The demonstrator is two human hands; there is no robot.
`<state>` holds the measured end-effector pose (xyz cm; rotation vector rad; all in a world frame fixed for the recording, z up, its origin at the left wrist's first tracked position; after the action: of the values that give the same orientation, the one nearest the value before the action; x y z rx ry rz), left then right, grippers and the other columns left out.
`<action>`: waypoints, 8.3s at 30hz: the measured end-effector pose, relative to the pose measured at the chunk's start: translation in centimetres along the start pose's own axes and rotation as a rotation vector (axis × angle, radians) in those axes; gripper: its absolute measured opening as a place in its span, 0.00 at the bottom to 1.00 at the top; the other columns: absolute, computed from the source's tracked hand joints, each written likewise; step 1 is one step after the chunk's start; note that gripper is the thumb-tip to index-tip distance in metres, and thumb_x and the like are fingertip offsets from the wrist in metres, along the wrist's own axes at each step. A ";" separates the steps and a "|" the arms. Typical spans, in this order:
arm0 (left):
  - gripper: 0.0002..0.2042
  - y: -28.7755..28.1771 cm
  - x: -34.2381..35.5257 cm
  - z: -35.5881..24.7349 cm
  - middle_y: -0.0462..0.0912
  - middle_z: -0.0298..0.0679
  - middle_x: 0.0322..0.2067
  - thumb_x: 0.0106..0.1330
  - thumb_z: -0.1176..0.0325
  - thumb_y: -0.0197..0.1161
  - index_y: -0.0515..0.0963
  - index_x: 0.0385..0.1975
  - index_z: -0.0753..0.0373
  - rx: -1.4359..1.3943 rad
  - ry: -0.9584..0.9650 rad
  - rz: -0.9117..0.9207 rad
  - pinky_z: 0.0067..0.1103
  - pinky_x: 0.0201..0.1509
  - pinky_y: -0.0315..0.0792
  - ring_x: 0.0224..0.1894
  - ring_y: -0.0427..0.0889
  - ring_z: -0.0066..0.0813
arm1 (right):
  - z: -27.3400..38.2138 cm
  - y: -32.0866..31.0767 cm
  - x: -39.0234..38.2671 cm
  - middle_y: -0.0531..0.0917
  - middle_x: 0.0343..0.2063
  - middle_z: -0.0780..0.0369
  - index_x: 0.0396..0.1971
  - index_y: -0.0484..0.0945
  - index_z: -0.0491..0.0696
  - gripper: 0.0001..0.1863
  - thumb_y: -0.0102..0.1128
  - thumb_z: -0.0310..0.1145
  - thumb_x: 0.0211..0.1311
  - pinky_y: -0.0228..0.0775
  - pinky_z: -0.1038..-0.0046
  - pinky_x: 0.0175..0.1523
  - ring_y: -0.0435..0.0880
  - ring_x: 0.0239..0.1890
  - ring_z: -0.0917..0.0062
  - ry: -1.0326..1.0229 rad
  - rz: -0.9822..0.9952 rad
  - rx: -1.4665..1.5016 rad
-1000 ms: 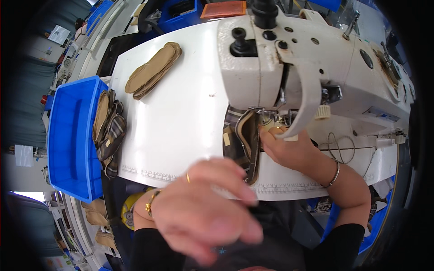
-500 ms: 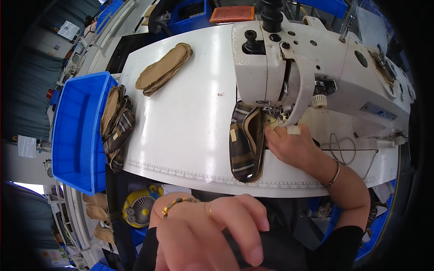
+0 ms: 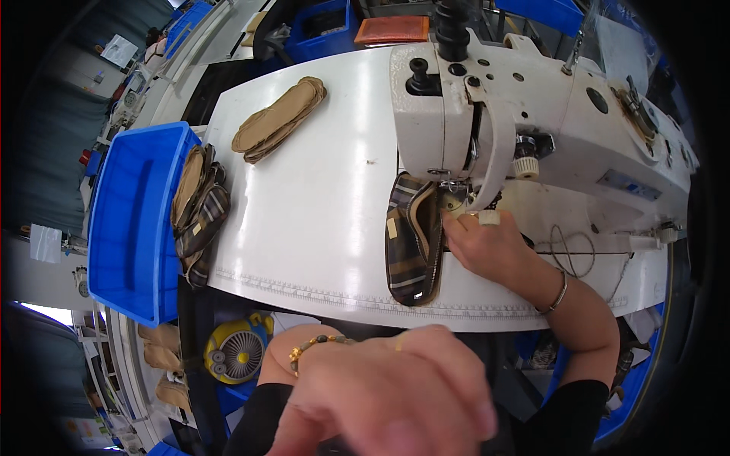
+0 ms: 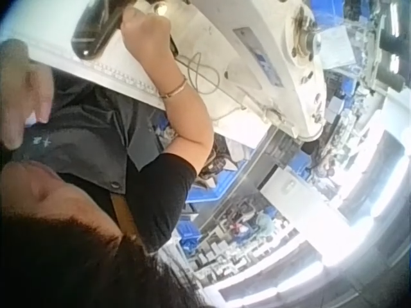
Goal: The recorder is using an industrial sewing machine to sew the components of a shoe upper, specifically a sandal strap.
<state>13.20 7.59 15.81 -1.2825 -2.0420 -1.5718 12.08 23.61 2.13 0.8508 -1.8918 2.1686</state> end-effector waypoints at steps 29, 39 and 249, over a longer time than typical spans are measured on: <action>0.56 2.5 2.4 4.5 0.83 0.63 0.44 0.68 0.27 0.41 0.57 0.63 0.91 -0.208 -0.372 0.481 0.32 0.52 0.75 0.48 0.83 0.43 | 0.1 0.5 -0.8 0.78 0.22 0.69 0.45 0.84 0.48 0.18 0.68 0.36 0.53 0.65 0.72 0.22 0.77 0.19 0.77 0.027 0.108 -0.113; 0.29 5.7 1.0 2.1 0.83 0.66 0.35 0.77 0.53 0.49 0.75 0.44 0.85 -0.514 -0.236 -0.471 0.34 0.54 0.71 0.36 0.84 0.49 | 0.0 -0.2 -0.2 0.80 0.22 0.66 0.43 0.83 0.46 0.17 0.69 0.34 0.53 0.72 0.71 0.25 0.81 0.22 0.75 0.023 0.112 -0.076; 0.08 -16.3 2.5 6.0 0.84 0.32 0.36 0.54 0.72 0.69 0.86 0.34 0.57 1.795 -0.448 0.710 0.33 0.50 0.68 0.42 0.81 0.35 | 1.9 0.5 0.1 0.85 0.35 0.56 0.41 0.83 0.40 0.15 0.61 0.27 0.52 0.75 0.73 0.23 0.84 0.26 0.73 -0.066 0.032 -0.010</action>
<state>1.10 13.63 4.70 -1.1347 -1.7124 0.8933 12.39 21.70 1.86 0.9072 -1.9578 2.1731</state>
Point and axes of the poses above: each hand's wrist, its own x-axis towards the middle knuckle, its own y-axis out of the palm, z = x × y, the point moved 6 cm from there along x, towards the middle knuckle
